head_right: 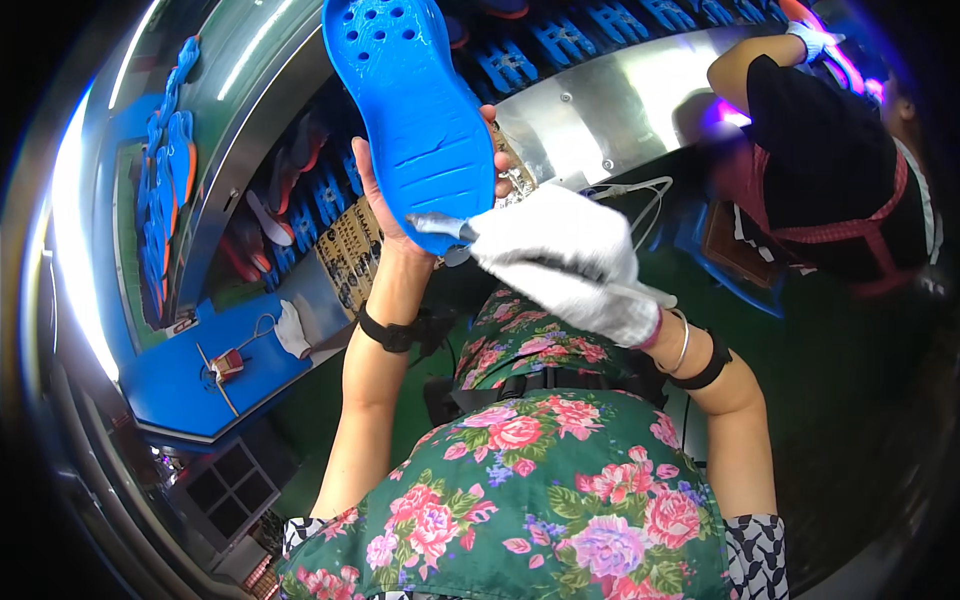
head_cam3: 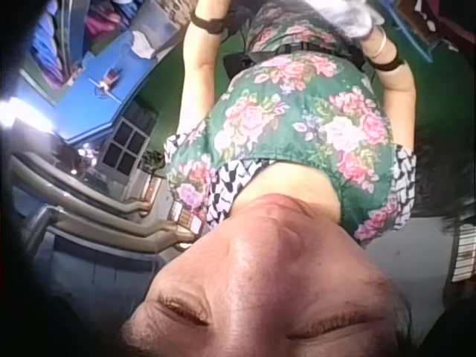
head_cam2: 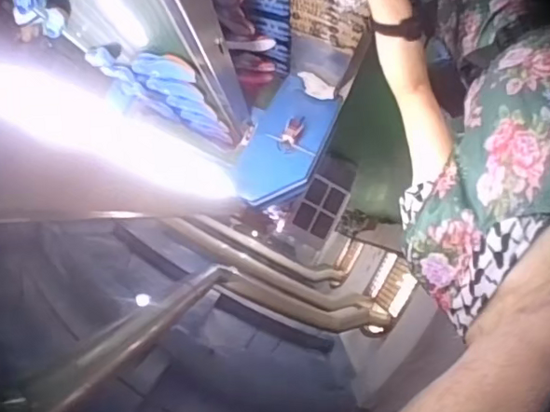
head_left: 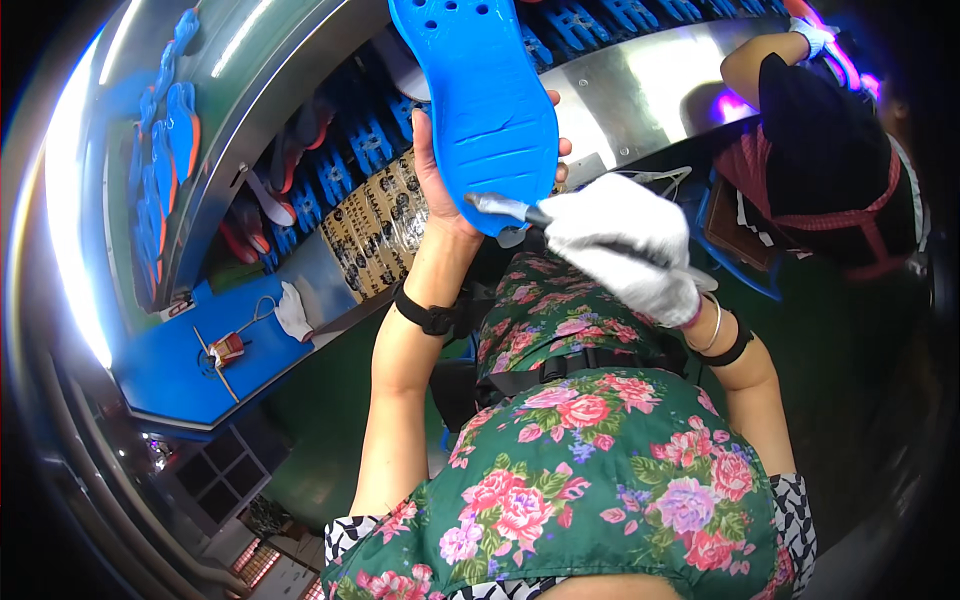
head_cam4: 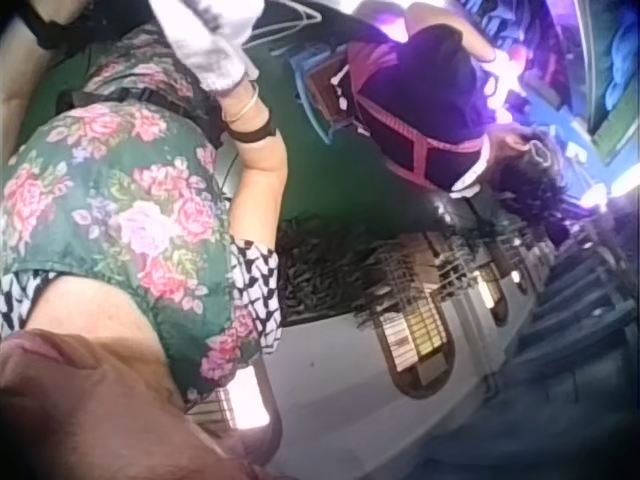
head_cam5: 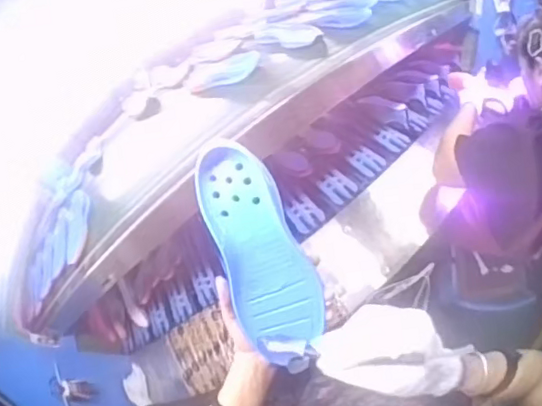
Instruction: Applying adhesive or primer to the bottom of shoe soles using a brush on a conveyor line.
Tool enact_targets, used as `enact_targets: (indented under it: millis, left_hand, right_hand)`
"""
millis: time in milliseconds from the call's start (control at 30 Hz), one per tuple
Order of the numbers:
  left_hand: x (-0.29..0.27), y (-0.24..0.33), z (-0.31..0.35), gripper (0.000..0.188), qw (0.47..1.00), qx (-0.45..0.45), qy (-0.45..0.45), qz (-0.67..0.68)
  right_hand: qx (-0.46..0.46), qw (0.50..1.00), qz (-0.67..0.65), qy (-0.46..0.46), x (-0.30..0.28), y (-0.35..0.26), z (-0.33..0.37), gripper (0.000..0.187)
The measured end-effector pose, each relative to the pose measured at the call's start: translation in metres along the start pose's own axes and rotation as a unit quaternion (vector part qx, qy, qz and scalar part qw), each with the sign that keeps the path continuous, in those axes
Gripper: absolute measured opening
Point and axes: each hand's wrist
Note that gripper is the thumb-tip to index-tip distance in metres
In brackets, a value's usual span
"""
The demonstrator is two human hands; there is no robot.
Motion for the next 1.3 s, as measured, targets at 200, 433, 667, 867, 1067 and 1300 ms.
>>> enact_targets:
  millis: [200,433,667,867,1067,1300]
  left_hand:
    - [0.000,0.006,0.006,0.116,0.999,-0.008,-0.005,0.034]
    - [0.011,0.012,0.014,0.113,0.999,-0.037,-0.009,-0.034]
    - [0.012,0.023,0.014,0.111,0.994,-0.112,-0.004,0.012]
    - [0.008,0.032,0.009,0.097,0.987,-0.157,0.032,0.009]
    - [0.006,0.041,-0.001,0.084,0.985,-0.164,0.048,-0.028]
    - [0.010,0.050,-0.005,0.084,0.992,-0.122,0.027,-0.037]
  right_hand:
    - [0.057,0.988,-0.120,-0.078,0.006,-0.007,0.014,0.015]
    - [-0.085,0.993,0.071,-0.040,0.000,0.001,-0.002,0.026]
    - [-0.037,0.990,-0.046,-0.127,0.011,-0.011,0.010,0.025]
    - [-0.087,0.990,0.070,-0.086,-0.002,-0.006,-0.012,0.028]
    - [-0.083,0.984,0.016,-0.159,-0.003,-0.003,-0.010,0.025]
    - [0.033,0.989,-0.073,-0.126,0.011,-0.001,-0.022,0.014]
Point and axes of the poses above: each hand's wrist, its own z-axis away from the middle knuckle, its own x-axis out of the palm, y = z × x, and after that the axes turned 3 degrees about y, right-handed
